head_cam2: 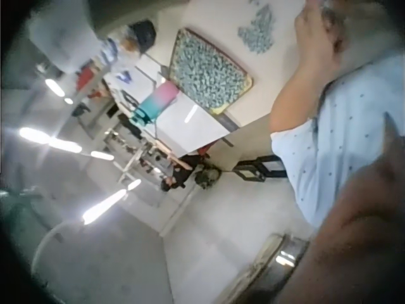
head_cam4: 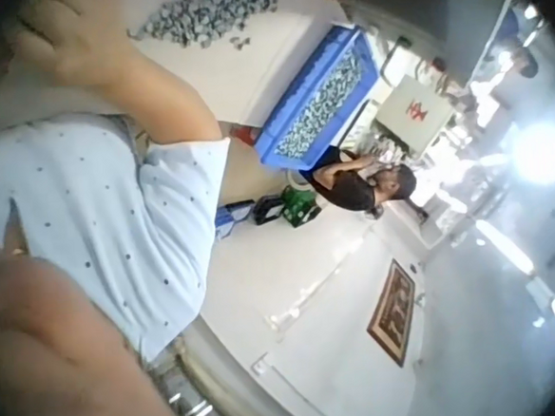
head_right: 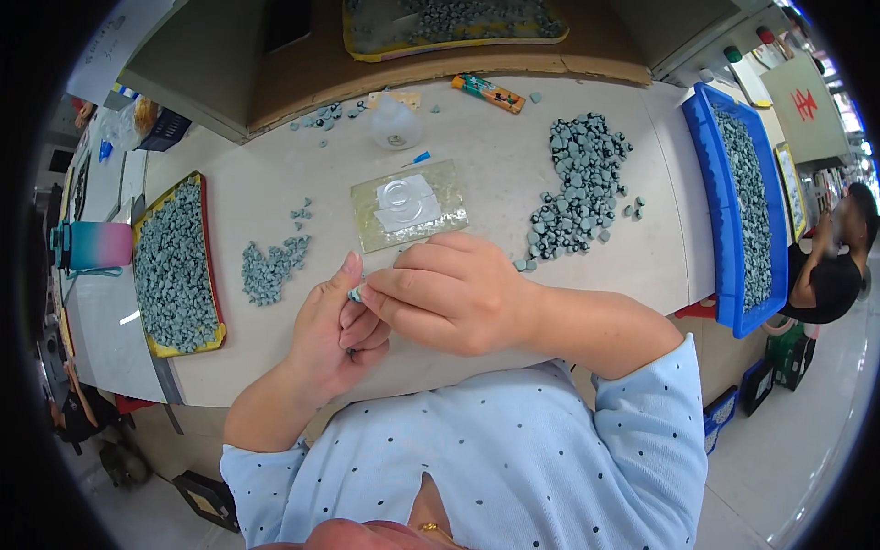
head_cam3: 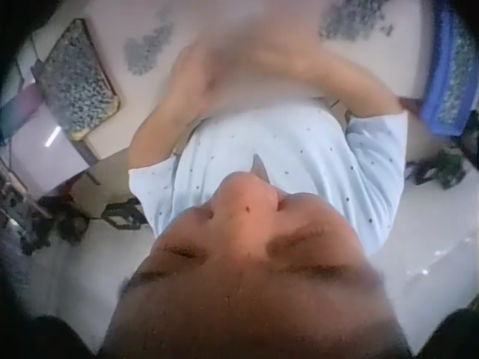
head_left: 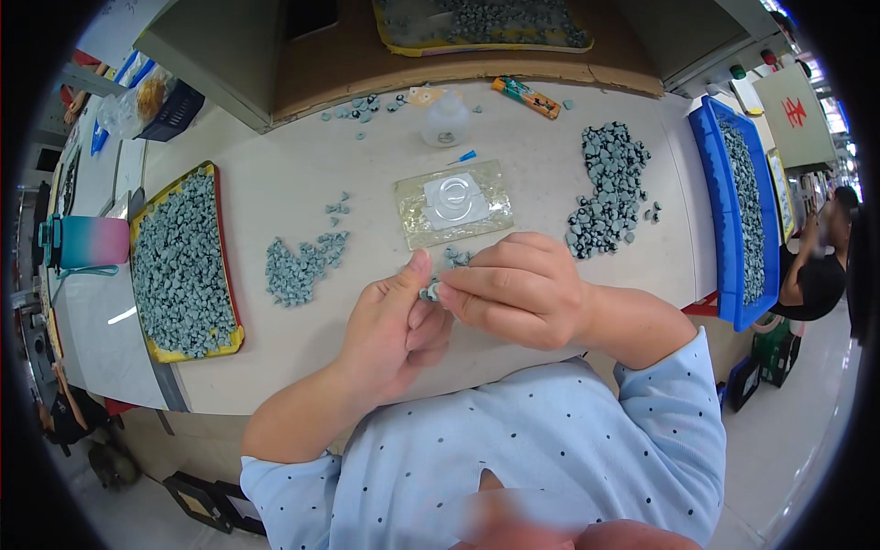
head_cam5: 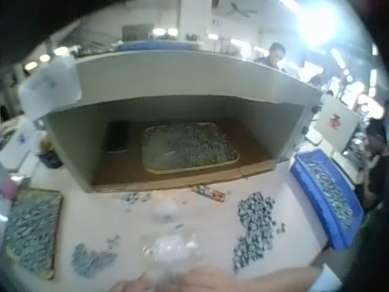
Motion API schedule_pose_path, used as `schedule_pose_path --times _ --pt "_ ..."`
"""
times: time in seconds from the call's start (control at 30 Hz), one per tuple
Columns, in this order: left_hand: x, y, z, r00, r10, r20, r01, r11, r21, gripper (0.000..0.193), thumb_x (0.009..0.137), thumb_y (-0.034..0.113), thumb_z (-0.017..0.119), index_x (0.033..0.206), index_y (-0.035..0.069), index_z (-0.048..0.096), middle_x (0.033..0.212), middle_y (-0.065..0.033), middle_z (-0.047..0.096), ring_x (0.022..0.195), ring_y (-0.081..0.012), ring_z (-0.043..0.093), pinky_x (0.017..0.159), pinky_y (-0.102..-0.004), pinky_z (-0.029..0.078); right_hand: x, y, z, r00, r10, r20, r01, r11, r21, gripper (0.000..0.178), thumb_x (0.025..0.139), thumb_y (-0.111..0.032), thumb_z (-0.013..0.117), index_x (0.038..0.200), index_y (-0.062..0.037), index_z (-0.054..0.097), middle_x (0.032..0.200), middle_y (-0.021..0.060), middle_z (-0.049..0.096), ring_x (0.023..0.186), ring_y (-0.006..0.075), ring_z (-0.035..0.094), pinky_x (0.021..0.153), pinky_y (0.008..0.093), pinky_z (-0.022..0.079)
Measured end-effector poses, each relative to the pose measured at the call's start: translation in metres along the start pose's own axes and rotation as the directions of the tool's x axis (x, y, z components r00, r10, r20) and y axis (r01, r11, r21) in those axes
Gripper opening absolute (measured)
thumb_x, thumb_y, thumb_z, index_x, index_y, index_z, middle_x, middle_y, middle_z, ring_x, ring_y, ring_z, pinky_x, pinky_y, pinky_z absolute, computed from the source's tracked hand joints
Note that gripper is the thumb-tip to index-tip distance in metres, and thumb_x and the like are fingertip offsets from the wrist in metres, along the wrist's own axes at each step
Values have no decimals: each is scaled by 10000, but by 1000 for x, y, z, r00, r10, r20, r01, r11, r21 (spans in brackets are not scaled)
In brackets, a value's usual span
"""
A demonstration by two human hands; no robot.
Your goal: The person assembles small plastic components by hand, picking up pieces, inserting tiny parts into them, and placing the assembled items into a pile on the table.
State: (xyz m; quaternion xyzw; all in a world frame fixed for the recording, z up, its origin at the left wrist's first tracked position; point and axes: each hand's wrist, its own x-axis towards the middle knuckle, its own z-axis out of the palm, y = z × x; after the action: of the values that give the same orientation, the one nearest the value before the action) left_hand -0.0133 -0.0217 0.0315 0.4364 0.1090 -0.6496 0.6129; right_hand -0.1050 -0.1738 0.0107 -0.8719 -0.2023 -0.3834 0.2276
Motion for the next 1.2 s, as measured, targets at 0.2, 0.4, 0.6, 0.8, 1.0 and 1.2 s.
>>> schedule_pose_path --times 0.2,0.4,0.6,0.8,1.0,1.2 --pt "-1 2 -13 999 -33 10 33 999 -1 514 909 458 447 519 147 322 433 34 296 393 -77 246 378 -239 179 3 -3 14 999 -29 19 29 1000 6 158 599 -23 686 741 -2 618 796 114 620 581 176 562 436 235 390" --pt "-6 4 -21 999 -21 -34 21 1000 -19 483 900 436 483 541 137 359 453 35 320 397 -73 261 379 -235 192 3 -5 30 996 -76 50 75 997 14 175 580 -29 690 730 19 613 803 135 614 600 191 568 447 247 419" --pt "-9 0 -32 975 169 -142 -164 985 45 400 918 398 463 625 127 440 464 48 346 389 -44 275 364 -208 191 8 -10 49 993 -113 40 111 992 51 158 577 -8 685 695 47 595 800 170 606 604 214 568 455 265 455" --pt "-22 -1 -38 961 265 -78 -260 963 77 451 922 415 446 593 107 413 467 27 335 402 -67 292 370 -223 202 17 -15 55 996 89 -14 -82 955 285 193 607 56 707 765 37 597 818 135 604 602 205 566 502 283 467" --pt "-35 6 -34 962 264 66 -269 959 89 368 929 337 412 658 88 398 505 20 305 415 -69 237 374 -222 196 23 -20 46 952 302 -56 -261 890 375 222 640 100 694 799 7 570 810 111 595 623 200 573 524 282 468" --pt "-35 6 -33 957 199 210 -199 980 -21 197 919 180 447 764 60 459 600 38 350 474 -51 280 415 -225 216 20 -18 37 933 360 3 -326 842 429 250 634 112 680 838 -1 589 819 99 601 657 203 590 544 281 479"
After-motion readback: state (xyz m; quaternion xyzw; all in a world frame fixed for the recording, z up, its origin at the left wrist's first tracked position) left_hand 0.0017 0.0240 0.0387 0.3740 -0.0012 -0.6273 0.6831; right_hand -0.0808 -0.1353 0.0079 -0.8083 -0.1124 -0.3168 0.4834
